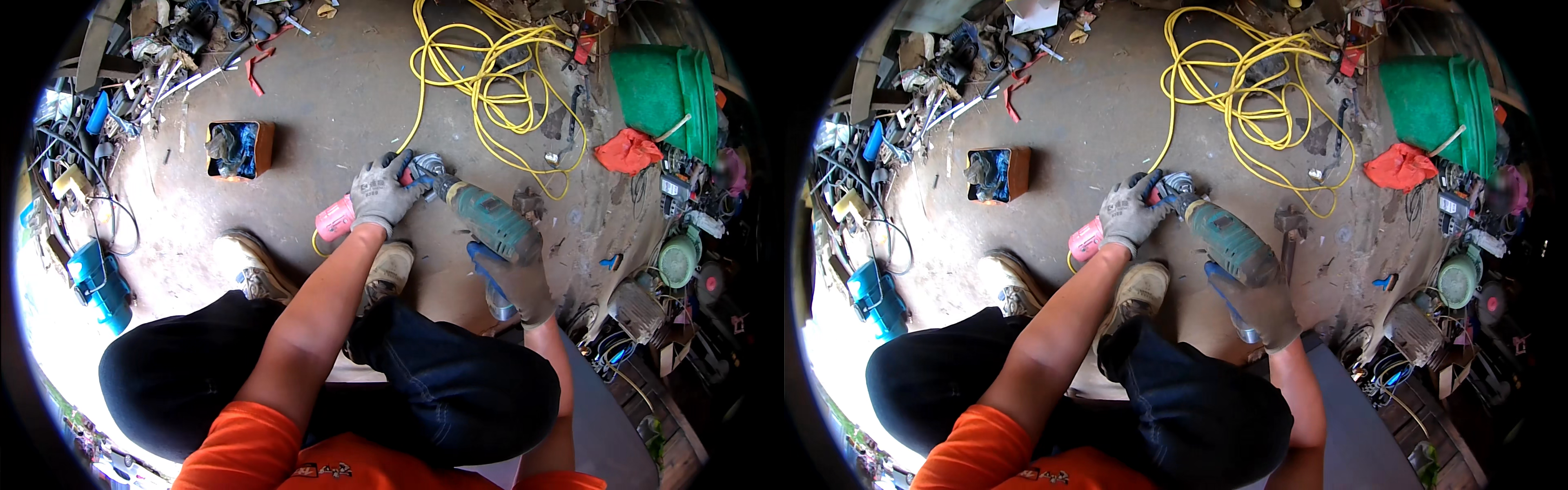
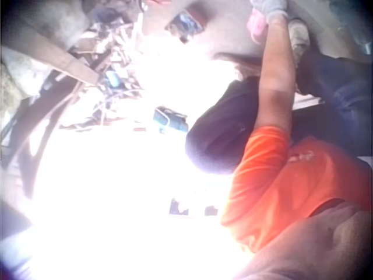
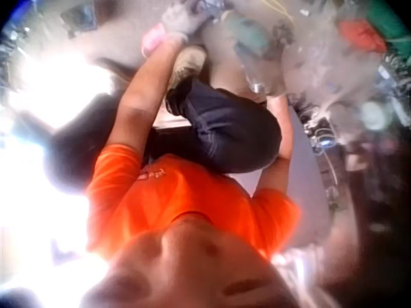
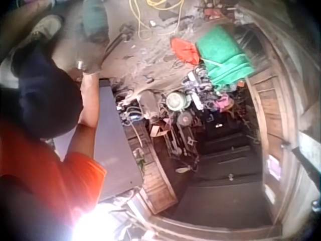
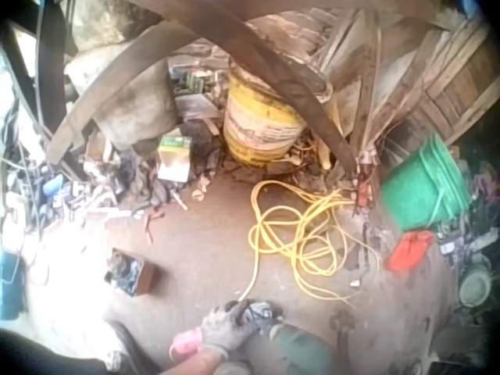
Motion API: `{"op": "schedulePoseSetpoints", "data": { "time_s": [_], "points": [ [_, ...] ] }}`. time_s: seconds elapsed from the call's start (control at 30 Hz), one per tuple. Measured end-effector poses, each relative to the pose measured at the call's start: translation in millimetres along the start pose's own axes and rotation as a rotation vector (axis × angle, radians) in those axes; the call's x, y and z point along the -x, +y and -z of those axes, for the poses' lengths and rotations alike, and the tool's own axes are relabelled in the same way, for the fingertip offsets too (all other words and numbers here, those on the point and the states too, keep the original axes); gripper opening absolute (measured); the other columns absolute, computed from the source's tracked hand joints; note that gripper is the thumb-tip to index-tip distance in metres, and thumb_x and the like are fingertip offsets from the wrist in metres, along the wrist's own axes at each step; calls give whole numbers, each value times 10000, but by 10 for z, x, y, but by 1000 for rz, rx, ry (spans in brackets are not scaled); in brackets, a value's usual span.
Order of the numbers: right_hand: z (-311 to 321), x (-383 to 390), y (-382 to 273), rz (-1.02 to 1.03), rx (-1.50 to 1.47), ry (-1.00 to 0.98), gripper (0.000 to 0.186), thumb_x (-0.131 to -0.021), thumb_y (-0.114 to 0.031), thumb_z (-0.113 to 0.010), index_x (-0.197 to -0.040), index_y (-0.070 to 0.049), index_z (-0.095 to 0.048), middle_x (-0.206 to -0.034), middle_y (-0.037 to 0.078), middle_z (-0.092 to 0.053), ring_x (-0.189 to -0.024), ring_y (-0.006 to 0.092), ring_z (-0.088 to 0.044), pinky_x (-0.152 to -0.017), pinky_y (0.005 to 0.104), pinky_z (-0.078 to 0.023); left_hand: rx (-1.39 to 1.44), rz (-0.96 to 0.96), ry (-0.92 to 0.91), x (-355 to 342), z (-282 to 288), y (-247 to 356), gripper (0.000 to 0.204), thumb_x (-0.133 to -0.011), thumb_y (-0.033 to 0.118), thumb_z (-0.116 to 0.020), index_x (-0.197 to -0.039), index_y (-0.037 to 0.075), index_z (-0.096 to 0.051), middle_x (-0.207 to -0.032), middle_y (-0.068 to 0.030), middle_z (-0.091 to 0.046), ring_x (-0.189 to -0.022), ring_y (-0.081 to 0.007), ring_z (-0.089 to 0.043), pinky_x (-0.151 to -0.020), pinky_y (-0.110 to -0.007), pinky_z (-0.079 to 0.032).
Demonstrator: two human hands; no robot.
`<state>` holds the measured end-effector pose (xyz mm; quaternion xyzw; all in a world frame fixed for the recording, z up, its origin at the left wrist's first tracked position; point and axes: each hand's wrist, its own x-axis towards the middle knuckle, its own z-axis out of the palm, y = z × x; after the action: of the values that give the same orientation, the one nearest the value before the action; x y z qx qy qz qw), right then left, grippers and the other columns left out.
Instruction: The person disassembles a red angle grinder, removes the side cover, and uses a drill to remove screws from the housing. They then reassemble the tool, tighten the screws, and plug the power cord into a socket.
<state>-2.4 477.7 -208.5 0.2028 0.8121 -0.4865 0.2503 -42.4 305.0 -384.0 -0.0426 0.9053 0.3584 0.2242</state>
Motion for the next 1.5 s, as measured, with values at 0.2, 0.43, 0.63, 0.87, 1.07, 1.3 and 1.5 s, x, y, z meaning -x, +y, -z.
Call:
{"op": "schedulePoseSetpoints", "data": {
  "time_s": [0.2, 0.43, 0.63, 0.87, 1.07, 1.3, 1.5],
  "points": [
    [-5, -128, -145, 197, 15, 7, 355, -801, -39, -729, -1137, -3, -622, -963, 63, -668, -797, 111, -644, -675, 277, -543, -188, -131, 0, -7, -58, 5, 664, -757, 386, -700, -1351, 152, -518, -1211, -102, -599, -1075, -317, -587, -924, -429, -470],
    [151, -222, -151, 79, 410, -205, 362, -827, -136, -690, -1175, -54, -637, -1132, 131, -639, -1044, 237, -611, -907, 343, -480, -373, -247, 86, -3, -251, -113, 398, -872, 138, -511, -1252, 22, -492, -1074, -143, -596, -985, -295, -615, -846, -408, -495],
    [-14, -127, -238, 40, 239, -113, 412, -772, -108, -711, -1173, -45, -639, -995, 122, -696, -917, 210, -661, -837, 331, -520, -351, -284, 166, 32, -300, -226, 349, -877, 150, -504, -1207, 38, -509, -1055, -146, -594, -970, -296, -617, -825, -412, -495],
    [25, -106, -292, -74, 6, -35, 532, -757, -119, -744, -1250, 1, -585, -1125, 170, -681, -1029, 223, -660, -888, 335, -510, -340, -225, 20, 2, -265, -159, 540, -783, 250, -657, -1259, 62, -482, -1116, -153, -593, -1025, -326, -594, -849, -443, -485],
    [72, 376, 805, 152, 142, 348, 764, -764, -221, -754, -1412, -1, -415, -1169, 214, -635, -1057, 318, -641, -902, 412, -505, -324, -217, 0, 29, -40, -206, 756, -662, 289, -784, -1303, 74, -445, -1164, -168, -586, -1060, -362, -583, -884, -463, -482],
    [290, 219, 2235, 60, 996, 165, 648, -789, -286, -669, -1356, -50, -465, -1194, 231, -604, -1037, 371, -627, -921, 468, -490, -409, -75, -270, -30, 195, -162, 728, -628, 302, -812, -1238, 53, -501, -1123, -211, -615, -1030, -393, -604, -882, -461, -490],
    [1402, -1214, 2023, -24, 726, 724, 527, -858, -298, -638, -1327, -96, -510, -1296, 208, -543, -1067, 401, -598, -888, 489, -491, 205, -139, -650, -305, 628, 38, 600, -627, 216, -818, -1138, 29, -563, -989, -116, -661, -894, -244, -637, -807, -370, -519]
  ]
}}
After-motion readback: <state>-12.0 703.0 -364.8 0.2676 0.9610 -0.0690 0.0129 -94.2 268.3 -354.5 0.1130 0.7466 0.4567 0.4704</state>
